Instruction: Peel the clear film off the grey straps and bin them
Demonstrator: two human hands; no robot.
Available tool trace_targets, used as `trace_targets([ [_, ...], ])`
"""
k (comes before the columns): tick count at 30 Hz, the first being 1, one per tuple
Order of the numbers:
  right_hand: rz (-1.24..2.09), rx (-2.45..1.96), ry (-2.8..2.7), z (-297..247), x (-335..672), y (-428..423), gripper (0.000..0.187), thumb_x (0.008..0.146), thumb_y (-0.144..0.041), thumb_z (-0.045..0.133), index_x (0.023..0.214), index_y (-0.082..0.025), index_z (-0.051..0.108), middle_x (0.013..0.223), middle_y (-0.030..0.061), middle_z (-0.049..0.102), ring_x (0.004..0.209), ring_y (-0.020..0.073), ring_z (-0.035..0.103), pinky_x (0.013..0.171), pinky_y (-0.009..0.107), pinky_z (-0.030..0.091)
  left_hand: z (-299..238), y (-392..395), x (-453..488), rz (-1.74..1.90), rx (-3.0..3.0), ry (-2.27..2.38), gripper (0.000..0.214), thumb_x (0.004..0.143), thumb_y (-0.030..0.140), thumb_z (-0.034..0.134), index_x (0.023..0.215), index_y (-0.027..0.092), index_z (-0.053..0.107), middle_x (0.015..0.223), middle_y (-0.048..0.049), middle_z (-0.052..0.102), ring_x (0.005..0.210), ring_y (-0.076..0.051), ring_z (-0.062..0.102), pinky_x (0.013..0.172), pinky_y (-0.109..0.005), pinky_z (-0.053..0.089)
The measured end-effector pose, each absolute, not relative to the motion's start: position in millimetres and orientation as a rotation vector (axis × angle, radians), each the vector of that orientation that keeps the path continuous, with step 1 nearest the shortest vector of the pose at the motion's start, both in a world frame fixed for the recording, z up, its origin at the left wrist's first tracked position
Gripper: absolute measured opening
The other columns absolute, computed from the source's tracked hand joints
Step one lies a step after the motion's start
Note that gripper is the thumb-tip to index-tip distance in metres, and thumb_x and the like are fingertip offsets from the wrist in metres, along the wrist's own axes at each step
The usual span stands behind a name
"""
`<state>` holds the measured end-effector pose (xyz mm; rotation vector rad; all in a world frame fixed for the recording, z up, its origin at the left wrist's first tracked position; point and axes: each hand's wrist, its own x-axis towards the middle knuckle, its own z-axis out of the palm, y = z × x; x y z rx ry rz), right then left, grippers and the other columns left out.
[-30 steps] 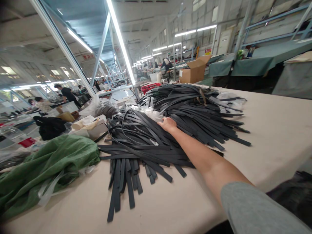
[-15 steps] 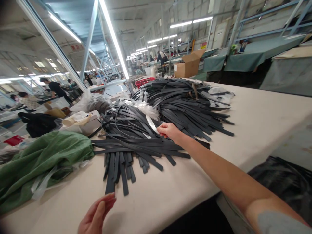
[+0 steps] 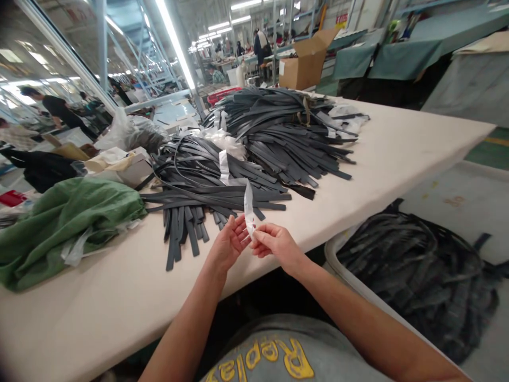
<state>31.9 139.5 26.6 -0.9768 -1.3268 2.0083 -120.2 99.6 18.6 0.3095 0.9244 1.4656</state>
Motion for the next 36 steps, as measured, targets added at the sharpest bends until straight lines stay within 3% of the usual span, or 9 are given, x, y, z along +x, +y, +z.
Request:
trace_targets([
  [6,2.030,-0.963,-1.526,20,52,124,0.040,0.070,-0.056,0.074,0.076,-0.019,0.059,0.070,0.0003,0.070,0.058,0.0122,0.064,0.059,0.025,0.051,18,103,-123,1.470,0.298,0.987,0.038,0.065,0.029,0.085,0.096,0.017,0.067,0.077,0.0004,0.069,0.068,-0.010,0.065,0.068,-0.021,0.050],
  [11,1.875,-0.922,-1.552,28,46,145,0.042,0.075,-0.058,0.069,0.091,-0.020,0.067,0.100,0.0052,0.071,0.080,0.0156,0.067,0.065,0.025,0.052,22,91,-116,1.466,0.396,1.039,0.040,0.054,0.034,0.091,0.081,0.016,0.067,0.066,0.0027,0.066,0.058,-0.008,0.061,0.063,-0.020,0.048],
  [13,1.889,-0.826,-1.580,35,33,156,0.042,0.076,-0.058,0.068,0.091,-0.019,0.068,0.093,0.0046,0.071,0.079,0.0164,0.065,0.066,0.026,0.052,25,85,-108,1.444,0.462,1.060,0.039,0.055,0.037,0.090,0.076,0.016,0.066,0.064,0.0024,0.065,0.055,-0.007,0.059,0.062,-0.021,0.048],
  [17,1.787,-0.683,-1.730,48,6,170,0.034,0.073,-0.049,0.070,0.075,-0.016,0.067,0.063,-0.0009,0.061,0.056,0.0118,0.054,0.055,0.025,0.045,30,72,-100,1.440,0.531,1.075,0.039,0.057,0.037,0.089,0.081,0.014,0.068,0.064,0.0023,0.064,0.057,-0.008,0.058,0.065,-0.023,0.048],
  [23,1.594,-0.549,-1.945,60,-1,172,0.023,0.073,-0.037,0.068,0.073,-0.014,0.071,0.070,0.0003,0.066,0.066,0.0127,0.056,0.065,0.026,0.044,29,61,-115,1.474,0.471,1.028,0.037,0.059,0.035,0.088,0.079,0.014,0.065,0.066,0.0034,0.064,0.060,-0.009,0.061,0.072,-0.025,0.050],
  [27,1.534,-0.555,-2.020,65,2,170,0.022,0.075,-0.036,0.066,0.074,-0.015,0.073,0.067,0.0000,0.064,0.062,0.0117,0.053,0.063,0.026,0.042,26,58,-117,1.447,0.495,0.982,0.038,0.056,0.035,0.090,0.076,0.014,0.066,0.069,0.0029,0.066,0.063,-0.009,0.061,0.074,-0.025,0.051],
  [36,1.343,-0.621,-2.141,64,1,178,0.027,0.080,-0.039,0.065,0.075,-0.013,0.072,0.059,-0.0026,0.056,0.056,0.0100,0.047,0.058,0.026,0.035,20,37,-114,1.303,0.600,1.080,0.033,0.056,0.033,0.089,0.073,0.014,0.069,0.066,0.0018,0.065,0.055,-0.008,0.056,0.060,-0.022,0.048],
])
